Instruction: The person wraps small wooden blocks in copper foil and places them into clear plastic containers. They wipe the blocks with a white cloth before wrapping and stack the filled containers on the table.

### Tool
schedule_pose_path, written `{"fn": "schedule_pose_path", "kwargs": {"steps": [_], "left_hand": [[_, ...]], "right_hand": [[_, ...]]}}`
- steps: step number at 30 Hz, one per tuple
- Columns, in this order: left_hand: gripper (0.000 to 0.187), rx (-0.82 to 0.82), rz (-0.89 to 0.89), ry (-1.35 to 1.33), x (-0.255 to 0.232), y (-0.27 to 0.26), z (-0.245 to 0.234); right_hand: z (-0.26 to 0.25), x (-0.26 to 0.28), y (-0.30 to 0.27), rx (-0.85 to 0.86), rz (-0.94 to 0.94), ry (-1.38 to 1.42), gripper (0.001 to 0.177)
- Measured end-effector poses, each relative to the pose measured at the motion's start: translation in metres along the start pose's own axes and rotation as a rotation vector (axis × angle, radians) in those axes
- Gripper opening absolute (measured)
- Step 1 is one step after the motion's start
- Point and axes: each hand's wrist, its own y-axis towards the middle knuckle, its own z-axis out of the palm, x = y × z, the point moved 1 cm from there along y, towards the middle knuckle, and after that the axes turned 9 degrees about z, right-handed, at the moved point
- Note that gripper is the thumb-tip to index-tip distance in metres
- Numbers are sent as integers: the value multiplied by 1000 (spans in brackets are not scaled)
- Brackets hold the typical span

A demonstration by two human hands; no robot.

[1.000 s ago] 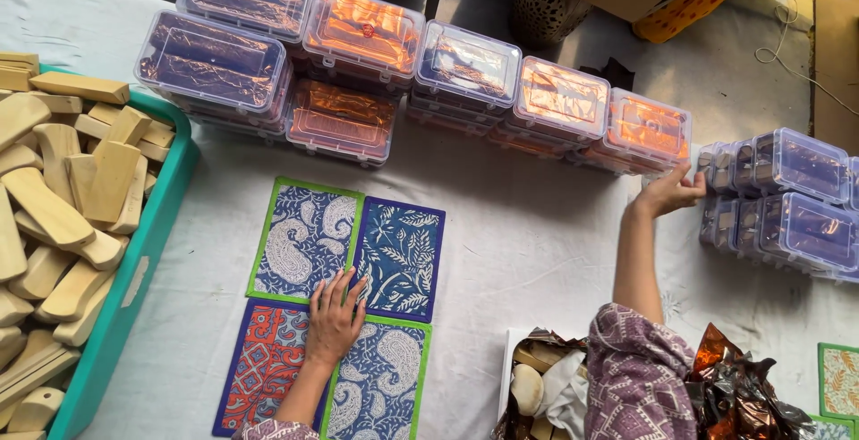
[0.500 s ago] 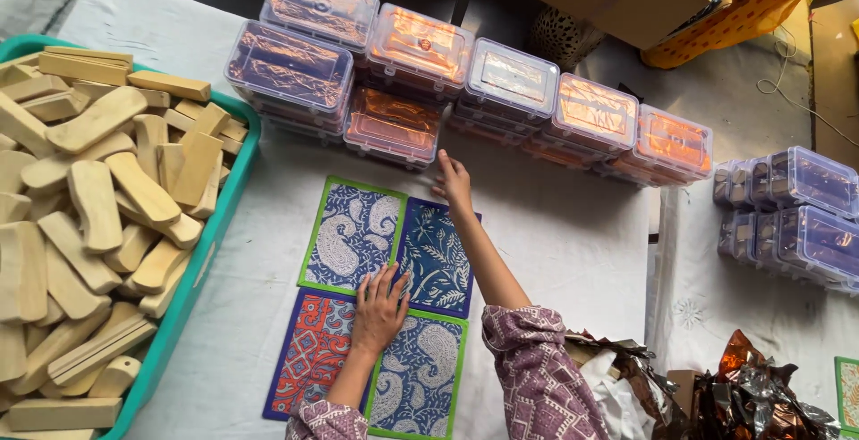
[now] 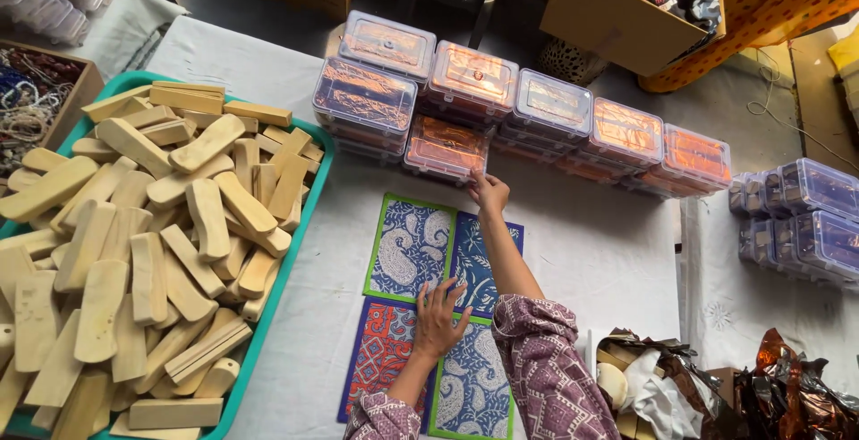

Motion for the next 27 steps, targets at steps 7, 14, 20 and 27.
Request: {"fn": "schedule_pose_path", "kwargs": {"steps": [7,14,20,27], "left_hand": [[31,-23,-74,-305,0,-28,-49],[21,51,-12,-214,7,-66,-160],[21,-346,12,497,39,-6,-327],[39,99,207,1027,124,70,-351]], "right_hand": [[-26,40,-142,0,0,-227,59],[-42,-87,-326,-148,-821,-1103,67],[-34,-122,-339,-85,-804,-1304,77],[-35,-110,-335,-29,-745,-1329,80]]}}
